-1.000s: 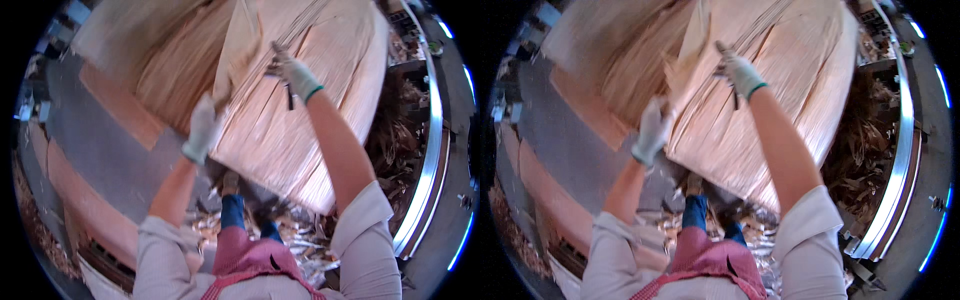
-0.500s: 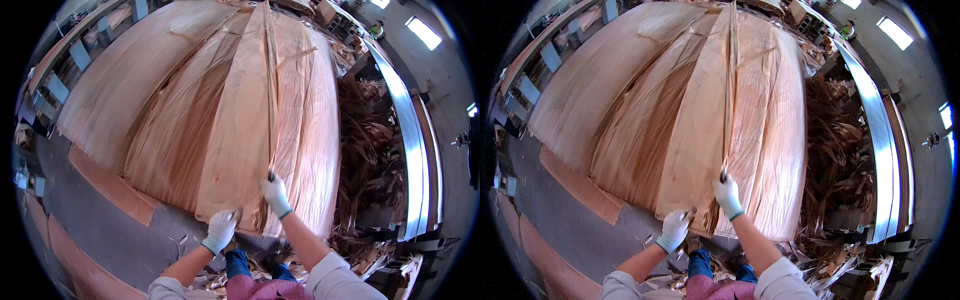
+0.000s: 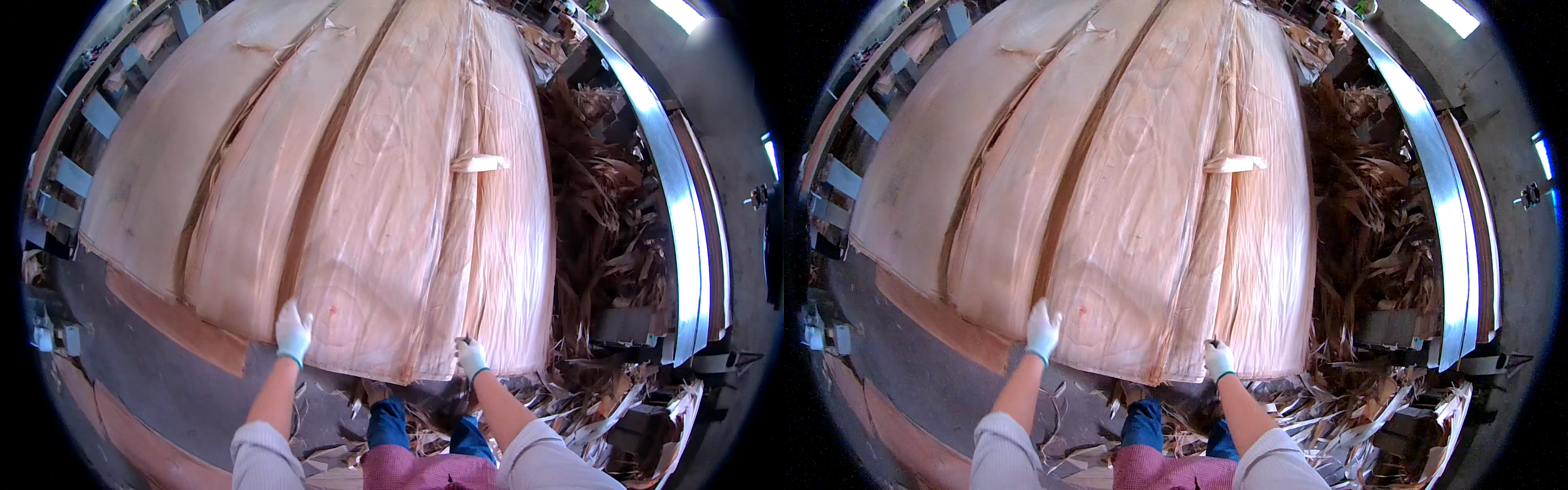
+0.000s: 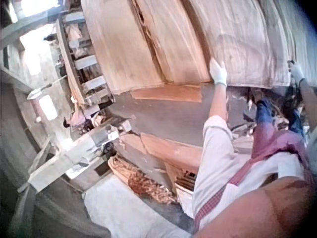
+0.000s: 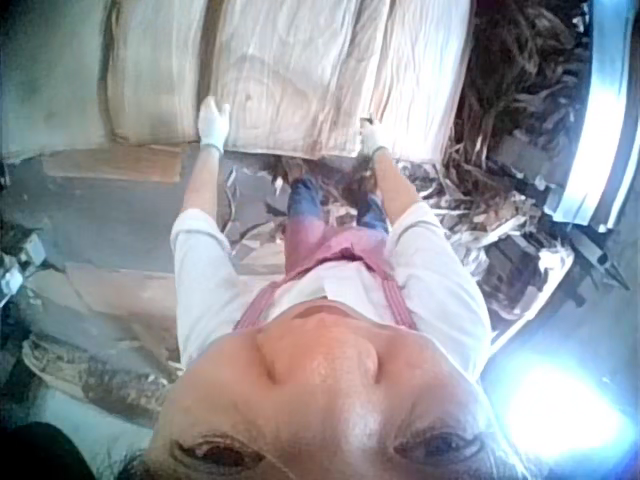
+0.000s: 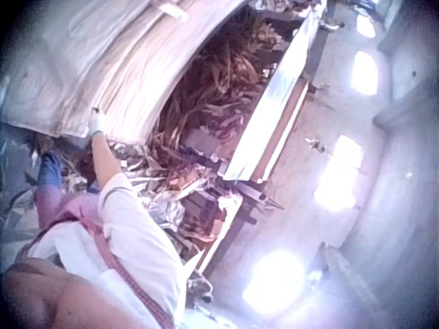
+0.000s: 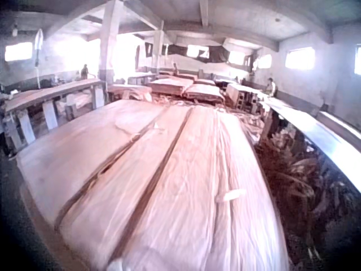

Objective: The person peels thin layers of wood veneer from a large sheet using a small knife. They lift and separate the veneer layers, then place them onto a metal table. The person repeats this process, handling the veneer sheets and stacking them.

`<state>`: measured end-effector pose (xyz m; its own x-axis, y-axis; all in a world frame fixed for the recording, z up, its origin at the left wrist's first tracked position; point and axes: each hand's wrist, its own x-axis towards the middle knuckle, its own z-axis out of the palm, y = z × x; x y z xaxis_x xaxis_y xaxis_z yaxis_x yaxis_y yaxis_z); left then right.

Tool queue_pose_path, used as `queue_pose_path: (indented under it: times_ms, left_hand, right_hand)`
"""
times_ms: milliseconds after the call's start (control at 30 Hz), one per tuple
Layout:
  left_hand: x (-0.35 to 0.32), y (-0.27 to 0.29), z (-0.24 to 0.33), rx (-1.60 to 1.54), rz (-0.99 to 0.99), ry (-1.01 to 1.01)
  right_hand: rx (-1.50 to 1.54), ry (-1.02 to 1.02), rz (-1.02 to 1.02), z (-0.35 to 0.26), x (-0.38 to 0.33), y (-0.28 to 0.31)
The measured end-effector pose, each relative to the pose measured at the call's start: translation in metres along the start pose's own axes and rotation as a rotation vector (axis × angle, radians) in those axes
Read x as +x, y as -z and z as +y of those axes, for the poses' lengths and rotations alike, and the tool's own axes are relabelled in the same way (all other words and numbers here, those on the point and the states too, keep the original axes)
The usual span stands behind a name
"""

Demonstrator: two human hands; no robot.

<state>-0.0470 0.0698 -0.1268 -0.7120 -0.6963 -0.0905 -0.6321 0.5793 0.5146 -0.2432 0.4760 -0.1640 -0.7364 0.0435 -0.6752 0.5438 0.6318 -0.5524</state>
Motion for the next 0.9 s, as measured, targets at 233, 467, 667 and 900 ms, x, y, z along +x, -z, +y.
queue_pose_path:
  times_ms: [233, 467, 667, 900]
  left_hand:
    - [0.091, -0.035, -0.017, -0.143, -0.360, 0.451]
    - [0.108, -0.029, -0.022, -0.267, -0.429, 0.439]
    - [0.079, 0.007, 0.083, 0.068, -0.346, -0.011]
    - [0.000, -0.003, 0.312, 0.037, -0.194, -0.344]
  right_hand:
    - [-0.067, 0.148, 0.080, -0.007, 0.049, 0.024]
    - [-0.168, 0.187, -0.017, -0.055, 0.082, 0.000]
    - [-0.242, 0.238, -0.007, -0.049, 0.093, 0.001]
    - [-0.115, 0.337, 0.102, -0.028, 0.107, -0.019]
